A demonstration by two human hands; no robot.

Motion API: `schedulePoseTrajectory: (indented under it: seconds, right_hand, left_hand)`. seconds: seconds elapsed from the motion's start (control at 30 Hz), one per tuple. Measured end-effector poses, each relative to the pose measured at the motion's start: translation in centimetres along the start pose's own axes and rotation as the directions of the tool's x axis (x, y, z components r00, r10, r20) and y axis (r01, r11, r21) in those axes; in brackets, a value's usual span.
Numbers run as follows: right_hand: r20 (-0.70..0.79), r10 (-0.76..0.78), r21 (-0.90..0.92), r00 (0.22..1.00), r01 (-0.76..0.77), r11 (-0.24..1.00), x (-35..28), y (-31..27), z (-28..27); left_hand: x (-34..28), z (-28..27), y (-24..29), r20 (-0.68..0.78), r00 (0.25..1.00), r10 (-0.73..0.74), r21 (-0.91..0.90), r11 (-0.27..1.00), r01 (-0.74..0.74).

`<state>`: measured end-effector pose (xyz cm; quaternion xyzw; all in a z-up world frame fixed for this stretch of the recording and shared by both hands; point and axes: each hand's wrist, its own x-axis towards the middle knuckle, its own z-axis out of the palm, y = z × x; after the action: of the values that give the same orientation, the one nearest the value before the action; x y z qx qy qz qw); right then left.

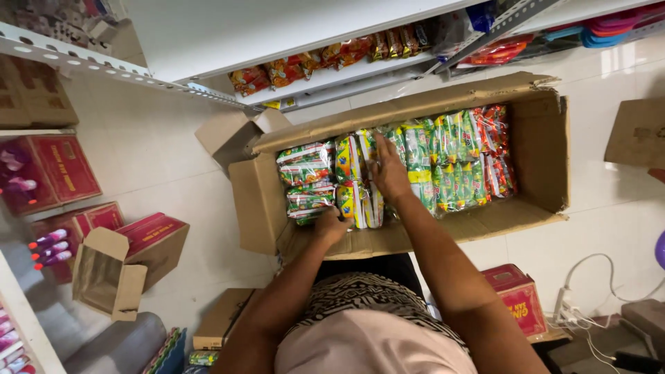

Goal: Stocking and organizing packaged snack food from a cardboard box onto store shelves.

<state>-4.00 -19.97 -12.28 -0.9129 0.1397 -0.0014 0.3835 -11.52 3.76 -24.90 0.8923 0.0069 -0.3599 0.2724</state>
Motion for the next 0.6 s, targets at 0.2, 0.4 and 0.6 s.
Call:
schedulePoseTrajectory:
  seconds: [0.2, 0.4, 0.6]
  right_hand:
    - [0.234, -0.023, -0.022, 0.972, 0.029, 0.999, 2.8, 3.5, 4.5]
    - [0.341, 0.132, 0.152, 0.931, -0.193, 0.97, 0.1, -0.3, -0.5]
    - [0.085, 0.21, -0.013, 0.974, -0.21, 0.978, -7.2, 0.1, -2.9]
  left_hand:
    - [2.0, 3.0, -2.5, 0.139, 0.986, 0.091, -0.148, 0.987, -0.07]
    - [2.6, 2.9, -2.4, 0.104, 0.994, 0.046, -0.052, 0.998, -0.04]
    - [2.8, 2.7, -1.6, 0.132, 0.989, 0.061, -0.031, 0.998, -0.057]
